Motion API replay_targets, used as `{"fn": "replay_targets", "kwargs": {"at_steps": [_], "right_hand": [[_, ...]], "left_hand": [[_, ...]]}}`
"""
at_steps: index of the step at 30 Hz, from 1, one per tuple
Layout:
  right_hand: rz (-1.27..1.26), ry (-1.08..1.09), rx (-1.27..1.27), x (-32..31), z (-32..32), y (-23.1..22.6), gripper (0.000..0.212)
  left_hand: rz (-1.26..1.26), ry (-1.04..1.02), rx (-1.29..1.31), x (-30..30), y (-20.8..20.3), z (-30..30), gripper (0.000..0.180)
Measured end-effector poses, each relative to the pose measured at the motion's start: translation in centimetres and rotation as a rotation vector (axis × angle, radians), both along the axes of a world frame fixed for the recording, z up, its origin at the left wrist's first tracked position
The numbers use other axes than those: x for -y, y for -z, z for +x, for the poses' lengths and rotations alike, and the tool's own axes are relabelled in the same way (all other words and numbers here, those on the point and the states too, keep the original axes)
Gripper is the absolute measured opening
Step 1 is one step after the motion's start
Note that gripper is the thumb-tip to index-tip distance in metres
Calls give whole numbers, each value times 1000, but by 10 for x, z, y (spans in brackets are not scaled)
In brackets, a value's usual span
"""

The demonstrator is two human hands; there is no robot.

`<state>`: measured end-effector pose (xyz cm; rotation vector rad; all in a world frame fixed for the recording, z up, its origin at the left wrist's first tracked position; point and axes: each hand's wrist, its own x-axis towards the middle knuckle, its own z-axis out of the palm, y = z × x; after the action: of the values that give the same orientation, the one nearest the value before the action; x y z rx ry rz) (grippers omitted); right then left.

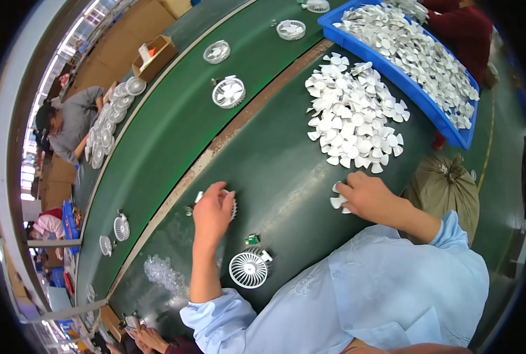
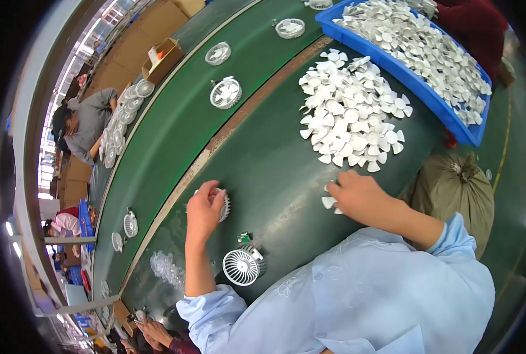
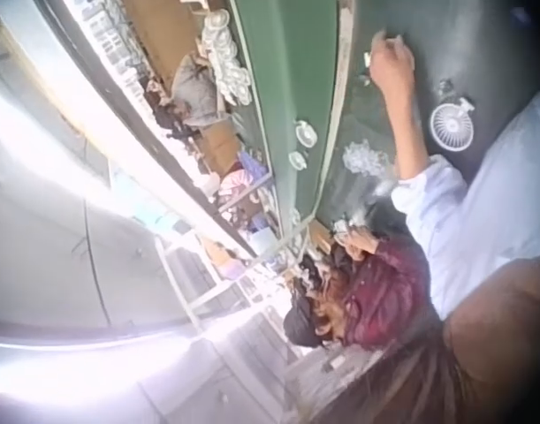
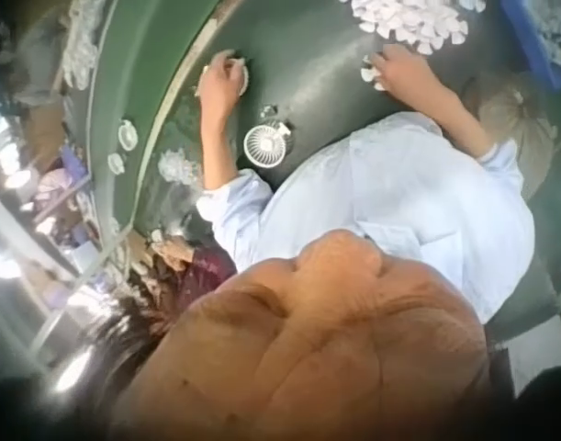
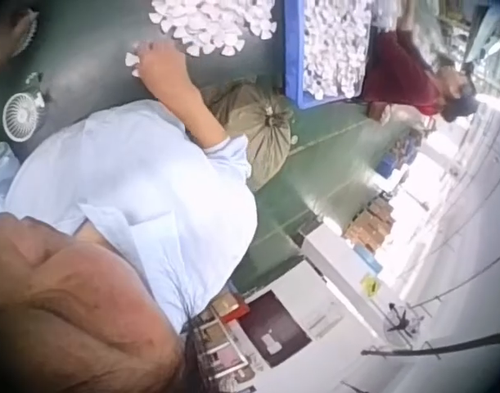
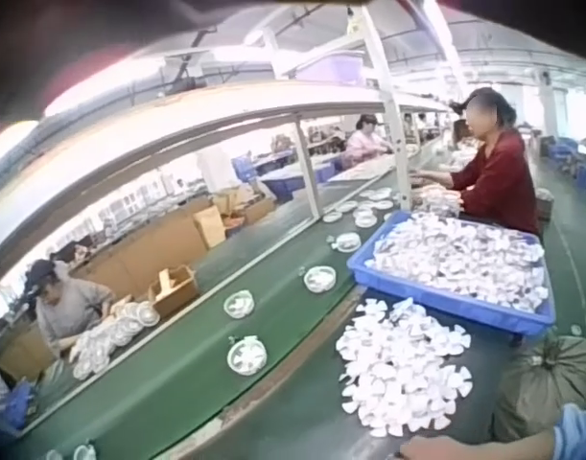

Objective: The person assembles mini fans by attaching fan blades into fan housings by hand and placing the assembled units onto the conveyor belt.

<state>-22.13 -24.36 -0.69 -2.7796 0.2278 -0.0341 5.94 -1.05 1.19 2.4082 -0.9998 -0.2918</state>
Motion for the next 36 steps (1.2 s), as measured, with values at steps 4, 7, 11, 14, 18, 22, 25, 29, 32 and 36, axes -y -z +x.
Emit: {"fn": "replay_targets", "kwargs": {"at_steps": [4,7,11,14,18,22,25,29,32,36], "right_hand": [[70,-137,98,-12,40,11,36],[73,-180,149,-22,64,10,35],[237,-89,255,-30,78,7,36],[173,-62,155,-28,74,14,34],[122,-50,157,-24,74,10,35],[237,-75,370,-36,83,-35,40],[246,-167,492,-57,100,-55,42],[124,-271,466,-72,118,-52,39],[111,-271,422,-74,125,-48,38],[95,-265,421,-75,131,-39,35]], "left_hand": [[-72,134,360,8,-1,2,25],[-38,339,474,6,12,17,27],[191,243,308,-5,16,17,23],[-13,-5,77,-10,5,6,13],[-419,-317,-507,-16,14,-8,21],[-682,-358,-918,-9,7,-30,31],[-771,-372,-1062,-3,2,-49,34],[-816,-244,-1247,-4,5,-64,37],[-847,-278,-1243,-1,0,-66,38],[-888,-295,-1275,1,0,-69,35]]}}
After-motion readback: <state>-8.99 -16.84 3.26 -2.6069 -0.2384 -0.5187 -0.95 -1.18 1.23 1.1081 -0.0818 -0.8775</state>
